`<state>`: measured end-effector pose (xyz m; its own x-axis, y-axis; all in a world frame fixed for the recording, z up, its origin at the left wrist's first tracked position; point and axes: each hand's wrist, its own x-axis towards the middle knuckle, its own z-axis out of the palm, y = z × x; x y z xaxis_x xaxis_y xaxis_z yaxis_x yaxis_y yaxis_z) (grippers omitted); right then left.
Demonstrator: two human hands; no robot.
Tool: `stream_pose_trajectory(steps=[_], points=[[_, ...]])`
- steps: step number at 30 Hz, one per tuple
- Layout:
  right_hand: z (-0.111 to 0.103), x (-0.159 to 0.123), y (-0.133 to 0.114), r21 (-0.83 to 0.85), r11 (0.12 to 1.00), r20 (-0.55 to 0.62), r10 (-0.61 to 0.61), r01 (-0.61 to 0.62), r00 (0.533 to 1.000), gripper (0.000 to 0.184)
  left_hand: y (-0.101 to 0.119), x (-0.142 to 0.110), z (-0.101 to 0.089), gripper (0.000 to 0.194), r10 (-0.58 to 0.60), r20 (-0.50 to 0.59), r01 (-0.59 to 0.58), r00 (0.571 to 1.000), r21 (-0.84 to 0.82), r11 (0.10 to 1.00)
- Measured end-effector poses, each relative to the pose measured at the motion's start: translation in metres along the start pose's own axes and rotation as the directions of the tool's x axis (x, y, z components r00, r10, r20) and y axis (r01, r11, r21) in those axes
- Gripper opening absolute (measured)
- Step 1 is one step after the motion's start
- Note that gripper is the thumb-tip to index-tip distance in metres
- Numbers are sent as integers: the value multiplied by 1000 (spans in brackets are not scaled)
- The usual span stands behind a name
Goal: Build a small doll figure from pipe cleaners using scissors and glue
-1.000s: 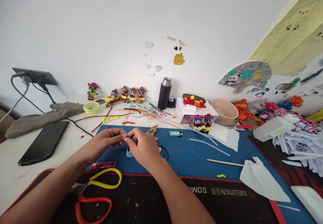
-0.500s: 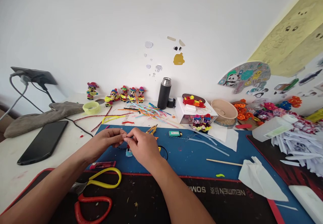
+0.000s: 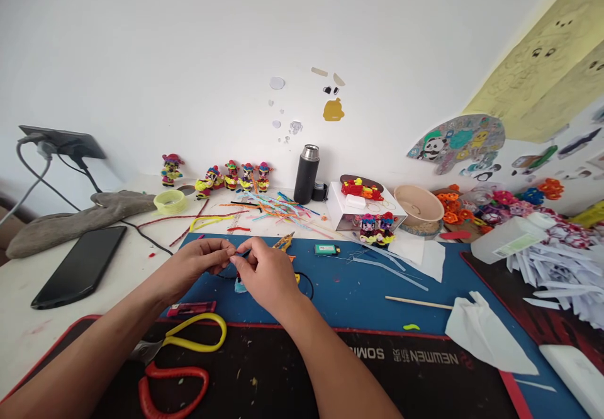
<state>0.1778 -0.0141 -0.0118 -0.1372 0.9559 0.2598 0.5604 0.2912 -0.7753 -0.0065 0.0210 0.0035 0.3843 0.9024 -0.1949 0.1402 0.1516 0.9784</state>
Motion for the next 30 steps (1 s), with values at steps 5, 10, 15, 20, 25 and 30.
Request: stream_pose_trajectory(steps=[5, 10, 15, 20, 25, 30], points=[[0, 0, 1, -15, 1000, -3, -22, 22, 1000, 8, -3, 1, -2, 39, 16, -4, -16, 1000, 10, 1000], [-2, 2, 1, -45, 998, -3, -47, 47, 999, 11, 0, 1, -6, 43, 15, 10, -15, 1000, 33, 999], [-1, 1, 1, -66, 997, 0, -45, 45, 999, 11, 1, 0, -8, 43, 23, 4, -23, 1000, 61, 998], [0, 2, 2, -49, 998, -2, -34, 34, 999, 14, 1, 0, -6, 43, 32, -24, -30, 999, 99, 995], [0, 2, 3, -9, 1000, -18, -21, 20, 1000, 16, 3, 0, -5, 41, 36, -45, -32, 998, 85, 996], [0, 3, 2, -10, 999, -21, -31, 31, 999, 13, 4, 0, -5, 40, 30, -38, -28, 999, 48, 998]])
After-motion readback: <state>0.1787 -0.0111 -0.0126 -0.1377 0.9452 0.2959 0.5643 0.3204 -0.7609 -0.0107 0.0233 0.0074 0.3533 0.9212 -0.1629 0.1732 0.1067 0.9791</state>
